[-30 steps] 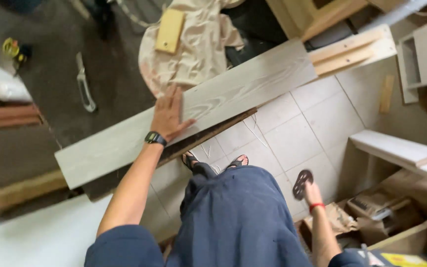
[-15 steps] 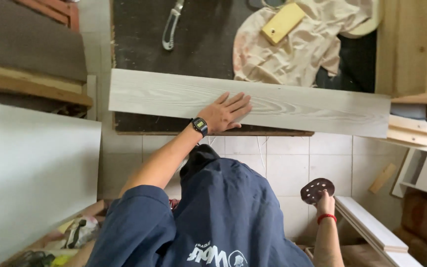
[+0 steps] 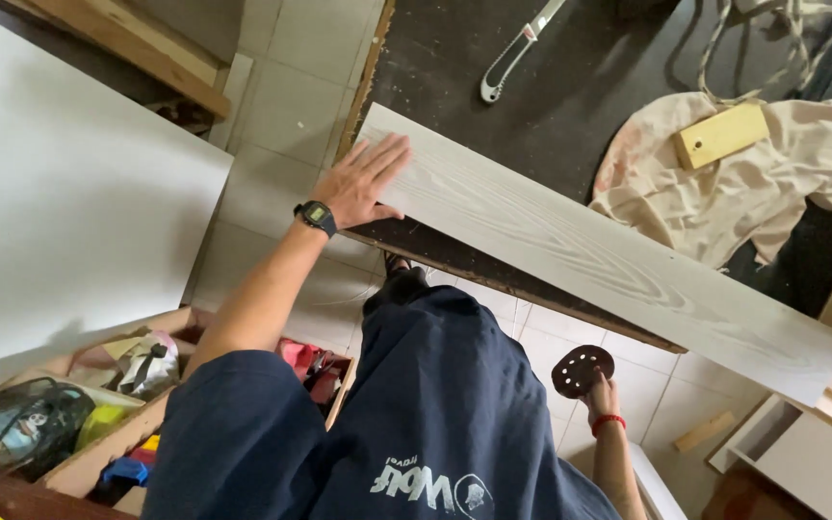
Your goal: Trimming the edges of a laminated board with a utility knife and sanding the edges with a sanding disc
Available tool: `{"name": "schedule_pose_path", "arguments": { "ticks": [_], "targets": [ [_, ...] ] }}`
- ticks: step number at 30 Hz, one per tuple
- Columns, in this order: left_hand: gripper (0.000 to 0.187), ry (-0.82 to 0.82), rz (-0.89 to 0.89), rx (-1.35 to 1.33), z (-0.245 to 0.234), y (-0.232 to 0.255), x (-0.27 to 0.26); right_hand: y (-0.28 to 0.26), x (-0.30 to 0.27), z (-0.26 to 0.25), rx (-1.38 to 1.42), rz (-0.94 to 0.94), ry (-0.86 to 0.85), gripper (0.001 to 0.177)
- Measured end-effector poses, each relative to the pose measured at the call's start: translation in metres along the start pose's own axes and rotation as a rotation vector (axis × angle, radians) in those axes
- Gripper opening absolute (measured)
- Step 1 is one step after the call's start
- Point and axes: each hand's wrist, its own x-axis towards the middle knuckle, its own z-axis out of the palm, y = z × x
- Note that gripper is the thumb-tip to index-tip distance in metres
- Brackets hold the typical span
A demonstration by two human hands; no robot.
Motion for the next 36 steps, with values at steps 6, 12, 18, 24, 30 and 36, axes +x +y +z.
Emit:
{"name": "schedule_pose_path", "arguments": {
  "ticks": [6,12,18,24,30,36],
  "targets": [
    [0.095,0.066,-0.297,-0.223,0.034,-0.029,-0.054,0.002,0.022,0.021,-0.007,-0.066,0.06,0.059],
    [0.049,0.516,-0.798,-0.653,0.026,0.041,-0.044,0.005,-0.002,0.029,0.024,-0.076,0.132,0.045],
    [0.043,0.722,-1.31,-0.944,0.016,0.068,-0.026,0.043,-0.014,0.019,0.091,-0.034,0.133,0.04],
    [0.043,0.759,-1.549,-1.059,0.033,0.075,-0.025,0.04,-0.012,0.01,0.172,0.014,0.113,0.043],
    [0.032,0.662,-1.51,-0.927,0.063,0.061,-0.035,0.034,0.016,-0.057,0.276,-0.114,0.057,0.032],
    [0.084,0.382,-1.908,-0.365,0.041,0.107,0.03,0.048,0.049,-0.146,0.077,-0.118,0.261,0.024]
  ]
}}
